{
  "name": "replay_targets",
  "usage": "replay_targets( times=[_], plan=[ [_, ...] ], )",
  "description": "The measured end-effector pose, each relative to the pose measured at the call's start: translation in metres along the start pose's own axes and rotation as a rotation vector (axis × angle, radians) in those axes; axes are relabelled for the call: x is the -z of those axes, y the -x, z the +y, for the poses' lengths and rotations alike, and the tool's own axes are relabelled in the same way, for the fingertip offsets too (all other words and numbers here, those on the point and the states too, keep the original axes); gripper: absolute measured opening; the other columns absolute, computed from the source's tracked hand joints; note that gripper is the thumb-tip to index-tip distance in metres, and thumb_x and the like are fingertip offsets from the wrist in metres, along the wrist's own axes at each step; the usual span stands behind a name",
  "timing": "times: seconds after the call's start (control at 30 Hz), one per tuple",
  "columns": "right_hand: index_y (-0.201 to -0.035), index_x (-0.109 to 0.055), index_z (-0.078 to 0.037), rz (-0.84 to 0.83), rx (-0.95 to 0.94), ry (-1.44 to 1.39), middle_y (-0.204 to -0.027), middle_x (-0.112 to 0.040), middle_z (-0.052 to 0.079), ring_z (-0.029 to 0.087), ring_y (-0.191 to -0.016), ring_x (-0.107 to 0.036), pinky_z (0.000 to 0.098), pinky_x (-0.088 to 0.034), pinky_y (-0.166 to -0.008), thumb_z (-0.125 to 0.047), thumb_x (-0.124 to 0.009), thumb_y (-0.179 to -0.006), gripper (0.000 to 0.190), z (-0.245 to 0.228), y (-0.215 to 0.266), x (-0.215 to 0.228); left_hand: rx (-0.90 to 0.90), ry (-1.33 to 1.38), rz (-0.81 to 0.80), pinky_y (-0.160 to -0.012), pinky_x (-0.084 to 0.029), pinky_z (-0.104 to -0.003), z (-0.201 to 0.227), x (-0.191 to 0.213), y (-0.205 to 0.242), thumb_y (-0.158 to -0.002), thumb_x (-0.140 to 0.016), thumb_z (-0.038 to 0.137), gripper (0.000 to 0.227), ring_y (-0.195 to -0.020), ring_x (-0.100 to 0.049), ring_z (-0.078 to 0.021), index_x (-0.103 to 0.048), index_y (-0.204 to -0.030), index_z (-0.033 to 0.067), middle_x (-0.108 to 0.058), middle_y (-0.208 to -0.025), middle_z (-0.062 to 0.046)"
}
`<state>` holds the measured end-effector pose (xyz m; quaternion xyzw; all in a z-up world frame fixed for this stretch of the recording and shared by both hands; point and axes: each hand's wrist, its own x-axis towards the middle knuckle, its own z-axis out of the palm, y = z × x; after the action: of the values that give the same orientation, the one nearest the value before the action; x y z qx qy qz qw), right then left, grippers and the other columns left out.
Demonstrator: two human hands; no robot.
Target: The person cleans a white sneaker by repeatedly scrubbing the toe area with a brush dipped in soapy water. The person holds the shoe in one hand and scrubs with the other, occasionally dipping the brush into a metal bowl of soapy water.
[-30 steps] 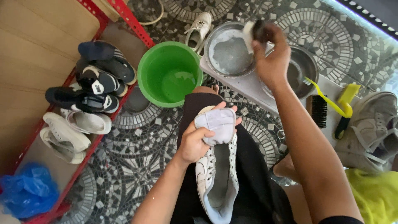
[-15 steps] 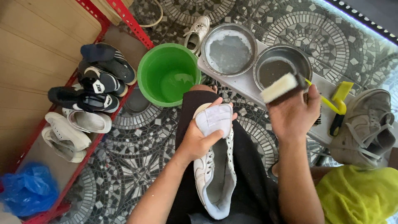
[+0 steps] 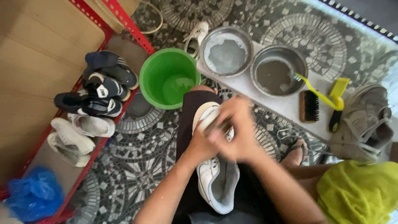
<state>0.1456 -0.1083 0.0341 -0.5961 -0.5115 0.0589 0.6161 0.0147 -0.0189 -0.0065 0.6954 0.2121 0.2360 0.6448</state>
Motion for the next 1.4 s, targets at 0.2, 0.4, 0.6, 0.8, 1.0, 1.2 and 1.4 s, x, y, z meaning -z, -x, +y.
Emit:
replay_targets(
  times=[0.2, 0.4, 0.6, 0.8, 1.0, 1.2, 1.4],
  plan=[
    [-0.108, -0.062, -0.012, -0.059, 0.034, 0.056, -0.108, -0.062, 0.011, 0.032, -0.1, -0.06, 0.0449, -0.048, -0.09, -0.054, -0.08, -0.101, 0.047, 0.029, -0.012, 0.018, -0.071, -0.147, 0.057, -0.081, -0.063, -0.043, 0.018, 0.0, 0.001, -0.106, -0.07, 0.009, 0.015, -0.094, -0.082, -0.0264, -0.082, -0.114, 0.01, -0.083, -0.094, -0.01],
    [-0.104, -0.067, -0.018, -0.216, 0.073, 0.055, -0.107, -0.069, 0.008, 0.036, -0.103, -0.065, 0.0474, -0.05, -0.093, -0.056, -0.079, -0.096, 0.041, -0.033, -0.008, -0.004, -0.084, -0.156, 0.075, -0.079, -0.062, -0.053, 0.039, -0.007, -0.005, -0.096, -0.065, -0.001, 0.017, -0.089, -0.08, -0.0402, -0.075, -0.109, -0.0037, -0.077, -0.088, -0.028],
    [-0.112, -0.062, -0.009, -0.1, -0.011, 0.148, -0.107, -0.063, 0.013, 0.037, -0.099, -0.059, 0.0469, -0.047, -0.09, -0.043, -0.076, -0.104, 0.038, 0.004, -0.016, 0.014, -0.082, -0.225, 0.063, -0.078, -0.061, -0.057, 0.001, -0.01, -0.001, -0.099, -0.066, 0.004, 0.017, -0.092, -0.081, -0.0488, -0.077, -0.111, -0.0015, -0.078, -0.089, -0.028],
    [-0.116, -0.064, -0.009, -0.106, -0.099, -0.026, -0.104, -0.063, 0.014, 0.034, -0.098, -0.062, 0.0456, -0.049, -0.094, -0.039, -0.078, -0.1, 0.037, 0.02, -0.011, 0.007, 0.08, -0.263, 0.112, -0.077, -0.059, -0.058, 0.017, -0.015, 0.003, -0.089, -0.074, 0.011, 0.025, -0.088, -0.077, -0.057, -0.071, -0.104, -0.0097, -0.072, -0.084, -0.03],
    [-0.111, -0.066, -0.01, -0.088, -0.029, 0.088, -0.101, -0.061, 0.012, 0.035, -0.093, -0.062, 0.0456, -0.05, -0.094, -0.052, -0.079, -0.099, 0.046, -0.035, -0.02, -0.01, -0.297, -0.373, -0.041, -0.08, -0.06, -0.068, 0.002, -0.013, 0.001, -0.096, -0.082, 0.006, 0.026, -0.092, -0.074, -0.0613, -0.077, -0.118, -0.0072, -0.077, -0.097, -0.037],
    [-0.117, -0.064, -0.009, -0.084, -0.132, 0.212, -0.104, -0.062, 0.016, 0.042, -0.099, -0.063, 0.0511, -0.051, -0.093, -0.017, -0.085, -0.094, 0.032, 0.019, -0.015, 0.02, 0.019, -0.206, 0.128, -0.08, -0.063, -0.045, -0.005, -0.007, 0.008, -0.099, -0.074, 0.015, 0.016, -0.101, -0.085, -0.033, -0.082, -0.11, 0.0064, -0.085, -0.094, -0.014],
    [-0.112, -0.066, -0.016, -0.123, -0.099, 0.157, -0.106, -0.064, 0.009, 0.035, -0.102, -0.063, 0.0463, -0.049, -0.095, -0.048, -0.082, -0.093, 0.041, -0.044, -0.003, -0.004, -0.055, -0.244, 0.087, -0.077, -0.06, -0.054, -0.022, -0.014, 0.007, -0.096, -0.076, 0.016, 0.027, -0.103, -0.08, -0.0478, -0.08, -0.118, 0.0013, -0.081, -0.101, -0.026]
  ],
)
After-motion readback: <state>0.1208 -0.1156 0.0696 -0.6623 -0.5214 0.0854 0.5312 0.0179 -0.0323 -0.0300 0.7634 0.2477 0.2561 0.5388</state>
